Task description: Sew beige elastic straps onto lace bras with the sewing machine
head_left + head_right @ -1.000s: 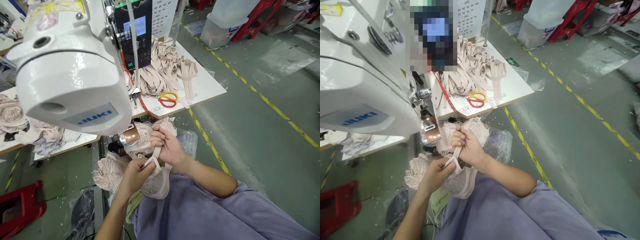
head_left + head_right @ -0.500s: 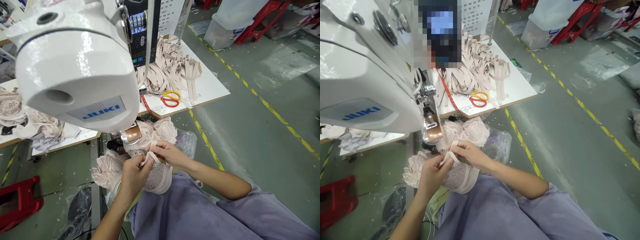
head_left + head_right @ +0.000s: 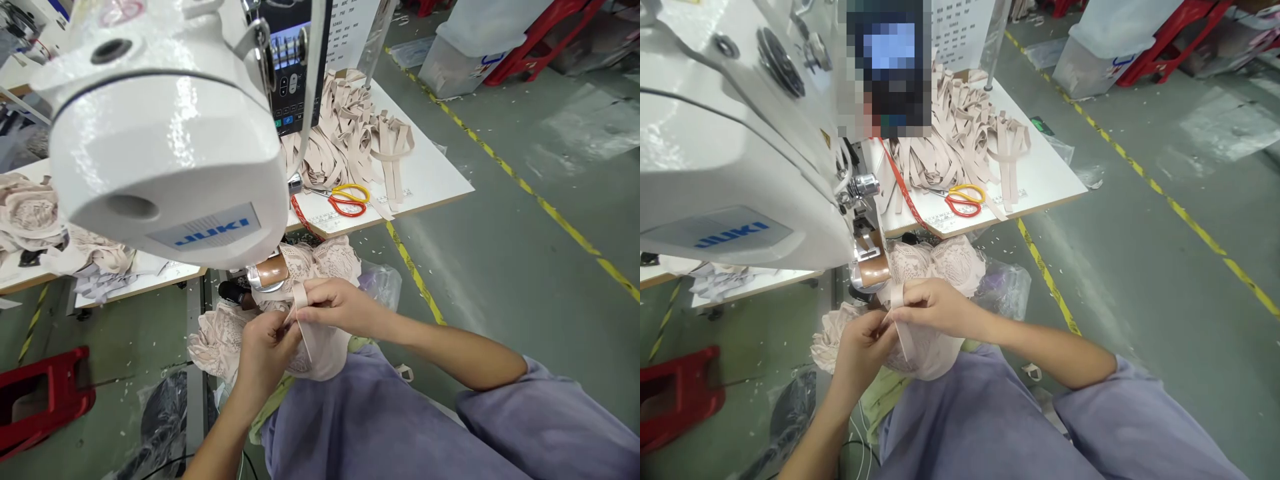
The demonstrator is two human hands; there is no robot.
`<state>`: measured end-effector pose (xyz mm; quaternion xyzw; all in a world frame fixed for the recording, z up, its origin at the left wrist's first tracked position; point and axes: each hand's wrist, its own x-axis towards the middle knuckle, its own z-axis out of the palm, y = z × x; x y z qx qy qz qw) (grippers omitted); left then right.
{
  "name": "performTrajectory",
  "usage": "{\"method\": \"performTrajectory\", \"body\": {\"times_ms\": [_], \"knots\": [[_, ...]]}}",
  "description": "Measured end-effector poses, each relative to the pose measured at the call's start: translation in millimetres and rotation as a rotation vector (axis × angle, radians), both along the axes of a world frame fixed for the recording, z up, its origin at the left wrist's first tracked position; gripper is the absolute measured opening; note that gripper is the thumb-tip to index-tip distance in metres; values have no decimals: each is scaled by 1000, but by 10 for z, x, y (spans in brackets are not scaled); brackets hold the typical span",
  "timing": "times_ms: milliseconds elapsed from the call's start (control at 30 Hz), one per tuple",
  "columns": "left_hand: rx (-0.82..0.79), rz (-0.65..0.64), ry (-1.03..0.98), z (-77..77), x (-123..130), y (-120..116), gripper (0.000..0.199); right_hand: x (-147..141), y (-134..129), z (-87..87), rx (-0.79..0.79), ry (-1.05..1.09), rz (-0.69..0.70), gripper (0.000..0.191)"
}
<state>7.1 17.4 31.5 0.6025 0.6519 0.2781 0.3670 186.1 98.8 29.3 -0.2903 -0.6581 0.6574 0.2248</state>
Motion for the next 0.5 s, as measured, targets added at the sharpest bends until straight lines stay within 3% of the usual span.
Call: {"method": "performTrajectory", "body": {"times_ms": [133, 233, 300, 400, 500], "knots": [[126, 105, -144, -95, 116, -66, 19, -67, 46, -17, -107, 89, -139, 26], [269, 259, -89, -234, 149, -114, 15, -106, 187, -22, -128, 72, -185, 29], [371, 207, 43, -268, 86, -96, 23, -131, 329, -22, -113, 47, -194, 31], [430, -20, 219, -179, -90, 5, 29, -172, 577, -12, -83, 45, -209, 25], [364, -35, 242, -13, -227, 122, 31, -235, 790, 26, 17, 56, -180, 15]]}}
